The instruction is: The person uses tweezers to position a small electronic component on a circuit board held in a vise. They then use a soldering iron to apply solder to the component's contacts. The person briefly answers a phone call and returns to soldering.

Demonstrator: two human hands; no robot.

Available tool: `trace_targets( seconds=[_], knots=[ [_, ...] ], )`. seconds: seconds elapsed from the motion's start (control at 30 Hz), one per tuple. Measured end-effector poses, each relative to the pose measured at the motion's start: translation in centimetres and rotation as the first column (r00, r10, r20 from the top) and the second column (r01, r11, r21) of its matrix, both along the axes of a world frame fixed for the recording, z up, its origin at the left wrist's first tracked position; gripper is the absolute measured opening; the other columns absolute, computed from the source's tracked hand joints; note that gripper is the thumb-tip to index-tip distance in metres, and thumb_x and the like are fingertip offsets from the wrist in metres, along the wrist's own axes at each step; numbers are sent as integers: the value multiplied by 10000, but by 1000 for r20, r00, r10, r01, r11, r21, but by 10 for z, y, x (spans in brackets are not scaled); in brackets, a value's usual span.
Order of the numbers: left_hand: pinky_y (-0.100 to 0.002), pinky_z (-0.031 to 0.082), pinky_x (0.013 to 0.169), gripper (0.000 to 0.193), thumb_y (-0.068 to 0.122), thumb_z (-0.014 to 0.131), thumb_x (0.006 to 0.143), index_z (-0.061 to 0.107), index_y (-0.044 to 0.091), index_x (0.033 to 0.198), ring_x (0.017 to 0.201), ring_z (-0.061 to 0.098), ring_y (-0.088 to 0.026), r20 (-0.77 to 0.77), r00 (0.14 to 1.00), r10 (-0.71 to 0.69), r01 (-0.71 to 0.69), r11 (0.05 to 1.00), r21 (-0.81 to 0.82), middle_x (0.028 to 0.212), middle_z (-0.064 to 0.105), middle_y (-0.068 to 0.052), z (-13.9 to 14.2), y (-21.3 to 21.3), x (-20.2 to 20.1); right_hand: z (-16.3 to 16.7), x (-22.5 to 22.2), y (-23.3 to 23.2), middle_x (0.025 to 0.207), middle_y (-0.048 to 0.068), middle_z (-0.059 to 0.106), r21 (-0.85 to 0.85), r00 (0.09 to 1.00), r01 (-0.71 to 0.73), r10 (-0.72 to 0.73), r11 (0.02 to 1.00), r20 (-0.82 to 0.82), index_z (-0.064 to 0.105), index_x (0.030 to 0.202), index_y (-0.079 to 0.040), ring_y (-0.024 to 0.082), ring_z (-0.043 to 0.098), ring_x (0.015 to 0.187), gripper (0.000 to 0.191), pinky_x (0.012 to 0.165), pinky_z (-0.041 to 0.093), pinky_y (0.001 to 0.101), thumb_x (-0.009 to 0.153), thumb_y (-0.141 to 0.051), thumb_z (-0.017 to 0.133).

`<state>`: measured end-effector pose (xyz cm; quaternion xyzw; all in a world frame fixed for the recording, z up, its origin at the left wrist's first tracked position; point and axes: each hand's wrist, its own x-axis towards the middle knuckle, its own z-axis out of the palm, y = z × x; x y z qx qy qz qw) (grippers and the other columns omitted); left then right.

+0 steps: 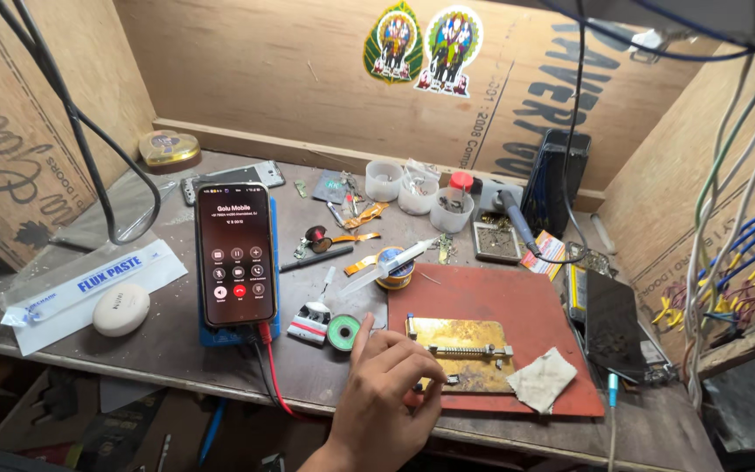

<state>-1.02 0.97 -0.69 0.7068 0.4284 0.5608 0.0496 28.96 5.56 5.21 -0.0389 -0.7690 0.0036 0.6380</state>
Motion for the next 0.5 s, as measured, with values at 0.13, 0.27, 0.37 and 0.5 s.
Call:
trace_targets(
  seconds=[0.13,0.27,0.37,0.5],
  knots=[
    [-682,228,1170,180,34,789,690,669,127,787,1000,644,-230,1,1000,13,-13,1000,10,862,699,22,-1,-1,2,7,24,3,1101,149,701,10,999,15,-14,1000,-46,662,1099,-20,222,697,1038,233,960,549,352,881,-34,743],
    [-682,226,1174,167,40,796,716,671,136,773,992,655,-213,-15,1000,9,-9,1000,19,852,705,35,-2,-5,5,4,42,0,1103,148,702,11,996,23,-22,1000,-82,659,1100,-21,220,699,1037,225,958,551,350,889,-40,734],
    [-672,242,1189,164,41,789,716,672,144,766,980,659,-204,-24,999,23,-22,1000,20,857,713,44,-3,-11,5,-3,47,0,1105,147,702,3,995,40,-40,999,-97,656,1101,-21,218,701,1036,219,957,553,348,895,-45,727],
    [-683,227,1172,162,42,799,716,684,140,775,990,657,-213,-20,1000,4,-3,1000,14,868,713,31,-3,-19,3,-3,53,-4,1107,146,702,7,992,44,-43,999,-117,653,1102,-22,216,704,1036,211,955,556,346,903,-51,717]
  ],
)
